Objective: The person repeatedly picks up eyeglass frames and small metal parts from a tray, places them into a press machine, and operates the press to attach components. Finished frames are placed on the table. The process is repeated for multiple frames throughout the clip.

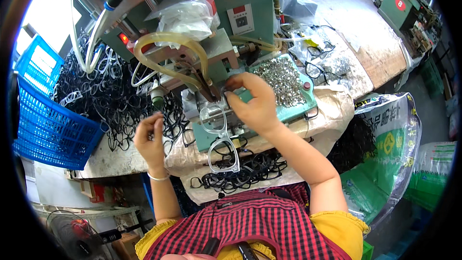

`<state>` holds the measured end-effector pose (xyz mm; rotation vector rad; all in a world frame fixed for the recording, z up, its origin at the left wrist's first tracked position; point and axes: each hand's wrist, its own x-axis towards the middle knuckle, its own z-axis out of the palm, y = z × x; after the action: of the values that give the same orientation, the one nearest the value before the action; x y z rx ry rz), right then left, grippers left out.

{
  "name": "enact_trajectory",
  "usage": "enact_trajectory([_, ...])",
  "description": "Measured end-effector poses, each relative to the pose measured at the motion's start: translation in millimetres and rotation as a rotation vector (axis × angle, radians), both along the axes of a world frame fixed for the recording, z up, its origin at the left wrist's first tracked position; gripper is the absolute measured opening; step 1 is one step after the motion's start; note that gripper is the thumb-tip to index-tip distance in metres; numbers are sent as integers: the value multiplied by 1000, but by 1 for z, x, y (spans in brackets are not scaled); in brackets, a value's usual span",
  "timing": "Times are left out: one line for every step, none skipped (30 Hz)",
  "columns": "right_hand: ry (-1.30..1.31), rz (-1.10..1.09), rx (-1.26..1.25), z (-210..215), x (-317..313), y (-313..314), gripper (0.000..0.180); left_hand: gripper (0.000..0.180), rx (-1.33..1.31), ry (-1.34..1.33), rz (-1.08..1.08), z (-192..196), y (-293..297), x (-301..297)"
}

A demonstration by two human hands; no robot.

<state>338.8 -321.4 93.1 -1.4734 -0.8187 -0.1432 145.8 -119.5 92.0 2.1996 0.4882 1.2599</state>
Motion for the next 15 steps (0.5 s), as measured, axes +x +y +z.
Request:
enact_trajectory([99,10,53,-2,-1,10,16,6,35,-13,-40,-4,-8,3])
enact_trajectory([113,11,78,0,-2,14,18,16,46,18,-52,-2,-17,3])
enact_trajectory([143,12,88,-4,-8,14,20,25,35,17,-69,-8,-24,-2])
enact_trajectory([174,11,99,-8,-12,14,22,26,23,-20,-99,-11,-26,-2])
enact_trajectory([203,20,113,-11,-14,15,23,28,11,-56,-128,-10,-29,-1])
enact_trajectory([228,30,132,-13,-13,17,25,32,44,-56,-127,1,-35,1])
enact_trajectory([244,40,156,-12,-11,18,26,32,123,-73,-165,15,-41,2])
enact_trajectory([265,70,158,-11,-11,17,30,32,203,-90,-203,29,-47,3])
enact_trajectory([305,99,163,-10,-11,16,32,32,282,-107,-243,45,-53,3])
enact_trajectory([345,122,171,-9,-10,15,33,33,360,-108,-308,63,-63,6])
enact_trajectory([388,154,179,-6,-10,15,34,36,387,-107,-371,76,-72,6])
enact_trajectory([404,178,205,-2,-13,16,36,34,469,-47,-388,84,-80,4])
enact_trajectory([424,213,230,4,-19,19,37,33,551,17,-397,92,-88,1])
enact_trajectory([443,246,255,9,-24,21,38,32,614,53,-458,98,-92,3])
enact_trajectory([461,245,251,13,-27,22,38,31,678,85,-517,101,-95,6])
